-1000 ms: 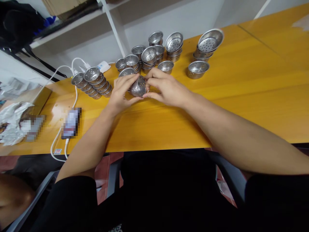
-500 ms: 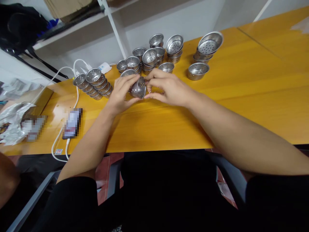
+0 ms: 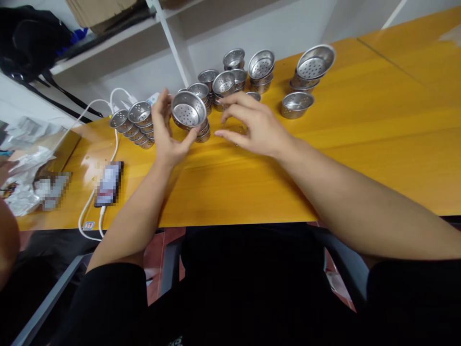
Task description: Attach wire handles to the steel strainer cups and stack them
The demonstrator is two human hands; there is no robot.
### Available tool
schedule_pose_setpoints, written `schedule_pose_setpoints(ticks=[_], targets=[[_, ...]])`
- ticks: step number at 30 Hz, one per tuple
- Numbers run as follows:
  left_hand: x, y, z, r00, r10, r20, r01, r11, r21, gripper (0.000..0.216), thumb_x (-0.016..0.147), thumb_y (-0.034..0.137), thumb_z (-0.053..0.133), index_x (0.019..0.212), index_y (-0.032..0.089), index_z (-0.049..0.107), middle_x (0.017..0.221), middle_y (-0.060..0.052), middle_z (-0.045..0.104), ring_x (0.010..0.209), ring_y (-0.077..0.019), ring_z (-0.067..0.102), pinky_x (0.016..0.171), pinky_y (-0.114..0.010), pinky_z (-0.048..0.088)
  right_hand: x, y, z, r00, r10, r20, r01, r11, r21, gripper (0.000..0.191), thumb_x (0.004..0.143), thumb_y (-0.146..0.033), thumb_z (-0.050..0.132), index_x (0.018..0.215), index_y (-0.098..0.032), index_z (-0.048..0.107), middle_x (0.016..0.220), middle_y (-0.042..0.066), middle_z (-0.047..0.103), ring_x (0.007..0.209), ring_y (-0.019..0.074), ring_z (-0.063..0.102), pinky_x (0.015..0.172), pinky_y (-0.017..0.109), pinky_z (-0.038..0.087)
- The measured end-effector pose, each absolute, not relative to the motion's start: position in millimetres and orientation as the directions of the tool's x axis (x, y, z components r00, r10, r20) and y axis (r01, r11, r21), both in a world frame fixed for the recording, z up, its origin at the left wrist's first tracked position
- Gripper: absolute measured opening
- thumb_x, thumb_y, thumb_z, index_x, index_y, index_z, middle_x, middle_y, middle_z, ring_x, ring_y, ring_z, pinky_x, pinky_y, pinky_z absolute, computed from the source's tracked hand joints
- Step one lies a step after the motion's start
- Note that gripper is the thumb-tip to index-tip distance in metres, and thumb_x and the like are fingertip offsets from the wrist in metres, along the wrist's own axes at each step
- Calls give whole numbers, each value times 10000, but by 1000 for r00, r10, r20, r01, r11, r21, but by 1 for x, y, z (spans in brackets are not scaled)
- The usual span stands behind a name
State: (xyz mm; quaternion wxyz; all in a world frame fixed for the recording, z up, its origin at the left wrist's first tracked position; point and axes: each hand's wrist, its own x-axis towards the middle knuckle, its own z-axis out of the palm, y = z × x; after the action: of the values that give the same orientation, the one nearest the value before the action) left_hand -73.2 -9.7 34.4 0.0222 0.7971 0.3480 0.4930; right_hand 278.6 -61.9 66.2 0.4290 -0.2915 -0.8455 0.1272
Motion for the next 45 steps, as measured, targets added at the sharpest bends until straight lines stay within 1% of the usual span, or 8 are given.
schedule_pose_setpoints(ticks=[3,7,11,14,17,20,28,45], targets=[[-82,11,17,83,575,814,525,-719,455,1293,1040,1112,715,2037,498,165,2013,-149,458,1963,-466,490,1675,-666,414,291,-42,53,-528,693,490,516,720,-464,485,1214,-758,805,1447,-353,935,1604,178,857,1545,567,802,1350,812,643],[-87,29,4,63,655,753,491,-677,548,1182,1111,1088,623,2042,503,189,2055,-124,469,1972,-416,517,1665,-639,449,301,-20,39,-619,747,242,644,659,-389,431,1197,-679,787,1294,-288,939,1383,203,905,1314,525,883,1193,766,711],[-79,35,-1,56,714,698,448,-643,622,1114,1113,1099,595,2005,494,313,2051,-117,533,1965,-391,547,1662,-633,462,291,-24,39,-561,778,283,660,627,-415,652,1186,-705,807,1657,-257,862,1648,245,853,1502,584,834,1313,824,651],[-71,37,-4,57,720,691,412,-648,641,1123,1073,1127,632,1952,466,407,2041,-123,559,1961,-393,556,1678,-632,434,275,-37,46,-547,738,395,564,673,-478,958,1203,-773,774,2022,-325,558,1973,213,645,1764,611,663,1484,861,526],[-69,40,-8,87,731,677,384,-652,654,1150,1048,1121,689,1936,438,428,2049,-140,548,1982,-413,525,1699,-644,382,259,-45,52,-581,687,436,474,721,-506,1157,1194,-822,754,2151,-372,286,2153,132,412,1938,591,458,1612,840,373],[-72,41,-11,139,748,649,363,-648,670,1159,1076,1091,686,1982,465,324,2106,-140,463,2005,-419,493,1687,-649,399,249,-45,52,-623,646,442,409,750,-519,1230,1194,-891,709,2173,-360,187,2202,82,304,2004,559,345,1650,812,300],[-60,13,6,223,789,573,474,-601,643,1045,1194,1000,565,2014,431,255,2091,-185,496,1965,-385,567,1544,-627,620,244,-43,46,-612,609,505,329,776,-538,1137,1205,-722,791,2158,-387,270,2167,69,396,1959,547,455,1625,821,361],[-54,6,23,211,817,536,502,-561,658,1079,1153,1067,564,1972,386,392,1983,-211,634,1889,-393,664,1530,-652,637,235,-49,49,-579,623,526,306,764,-567,1069,1225,-669,743,2154,-377,302,2142,76,448,1934,513,497,1597,769,451]])
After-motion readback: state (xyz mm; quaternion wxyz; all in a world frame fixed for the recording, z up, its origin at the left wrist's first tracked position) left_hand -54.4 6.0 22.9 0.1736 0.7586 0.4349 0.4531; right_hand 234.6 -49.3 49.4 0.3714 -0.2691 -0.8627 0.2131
